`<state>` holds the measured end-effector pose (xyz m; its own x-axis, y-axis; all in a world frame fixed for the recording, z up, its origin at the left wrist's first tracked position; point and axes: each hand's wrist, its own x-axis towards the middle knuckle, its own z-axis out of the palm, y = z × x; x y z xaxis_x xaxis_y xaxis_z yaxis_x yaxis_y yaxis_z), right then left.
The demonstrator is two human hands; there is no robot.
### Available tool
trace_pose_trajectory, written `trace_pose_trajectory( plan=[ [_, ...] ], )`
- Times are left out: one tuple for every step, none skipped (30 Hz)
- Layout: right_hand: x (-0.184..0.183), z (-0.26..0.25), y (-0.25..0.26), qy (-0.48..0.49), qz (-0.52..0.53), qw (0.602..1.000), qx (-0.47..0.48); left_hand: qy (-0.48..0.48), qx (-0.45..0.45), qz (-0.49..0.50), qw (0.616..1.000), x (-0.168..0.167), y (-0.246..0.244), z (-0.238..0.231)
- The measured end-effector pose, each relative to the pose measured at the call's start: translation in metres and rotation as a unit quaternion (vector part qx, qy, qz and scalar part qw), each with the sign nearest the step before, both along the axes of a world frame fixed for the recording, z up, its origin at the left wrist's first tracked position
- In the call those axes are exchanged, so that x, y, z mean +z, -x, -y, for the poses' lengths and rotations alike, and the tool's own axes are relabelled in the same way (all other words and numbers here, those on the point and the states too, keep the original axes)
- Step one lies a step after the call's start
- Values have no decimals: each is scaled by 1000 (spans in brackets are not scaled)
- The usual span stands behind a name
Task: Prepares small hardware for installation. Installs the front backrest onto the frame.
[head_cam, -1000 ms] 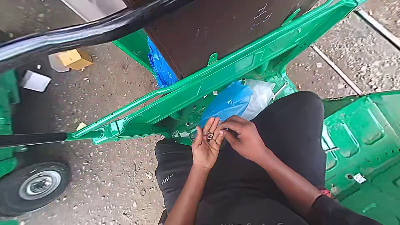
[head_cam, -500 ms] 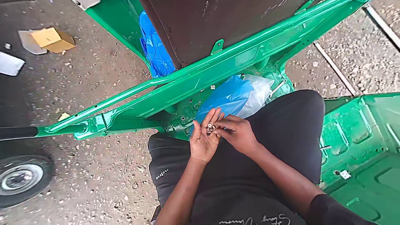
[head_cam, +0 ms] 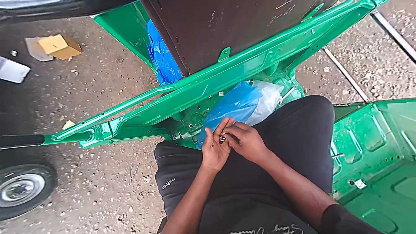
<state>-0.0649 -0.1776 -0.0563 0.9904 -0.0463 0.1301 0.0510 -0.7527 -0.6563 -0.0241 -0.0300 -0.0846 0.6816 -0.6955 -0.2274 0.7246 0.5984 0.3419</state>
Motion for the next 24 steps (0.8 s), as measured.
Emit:
trace_pose_trajectory(
  plan=[
    [0, 0, 0, 14, -4, 1000, 5, -8, -3, 7, 1000, -1, 0, 0],
    [0, -1, 1, 28, -7, 1000, 10, -20, -5, 15, 1000, -1, 1, 0],
    [0, -2, 1, 43, -8, 999, 13, -34, -7, 24, 999, -1, 2, 0],
    [0, -3, 1, 58, -6, 998, 14, -46, -9, 30, 998, -1, 2, 0],
    [0, -4, 1, 71, -4, 997, 17, -52, -10, 29, 998, -1, 3, 1],
    [0, -5, 1, 84, -1, 996, 19, -53, -11, 26, 998, -2, 3, 1],
    [-1, -5, 2, 91, 2, 996, 22, -52, -11, 23, 998, -3, 4, 1],
    [-1, -5, 2, 91, 5, 996, 22, -50, -12, 20, 998, -3, 4, 0],
    [-2, -6, 2, 83, 8, 996, 20, -49, -12, 17, 999, -3, 4, 0],
    [-3, -6, 2, 69, 10, 997, 15, -51, -12, 14, 999, -3, 4, 0],
    [-3, -6, 2, 54, 10, 998, 9, -52, -11, 12, 998, -2, 3, 0],
    [-4, -6, 2, 44, 9, 999, 4, -52, -11, 13, 998, -2, 3, 0],
    [-4, -6, 2, 43, 8, 999, 0, -52, -11, 14, 998, -2, 3, 0],
    [-4, -7, 2, 48, 7, 999, -3, -53, -10, 16, 998, -2, 3, 0],
    [-3, -8, 2, 58, 5, 998, -5, -58, -9, 21, 998, -2, 3, -1],
    [-2, -9, 1, 68, 2, 998, -6, -66, -9, 27, 997, -3, 3, -1],
    [-1, -9, 2, 76, 1, 997, -4, -76, -9, 31, 997, -3, 4, 0],
    [0, -9, 2, 83, 1, 997, -1, -82, -8, 32, 996, -3, 4, 0],
    [1, -10, 2, 88, 0, 996, 1, -90, -11, 35, 995, -4, 4, 0],
    [2, -11, 3, 95, -3, 995, 2, -99, -15, 38, 994, -4, 4, 0],
    [2, -11, 3, 104, -8, 995, 2, -105, -19, 38, 994, -5, 4, 0],
    [3, -11, 3, 113, -17, 993, 1, -106, -24, 35, 993, -5, 4, 1],
    [3, -12, 3, 120, -26, 992, 1, -105, -29, 32, 994, -4, 4, 1],
    [3, -11, 2, 126, -33, 991, 1, -103, -32, 30, 994, -3, 3, 1]
  ],
)
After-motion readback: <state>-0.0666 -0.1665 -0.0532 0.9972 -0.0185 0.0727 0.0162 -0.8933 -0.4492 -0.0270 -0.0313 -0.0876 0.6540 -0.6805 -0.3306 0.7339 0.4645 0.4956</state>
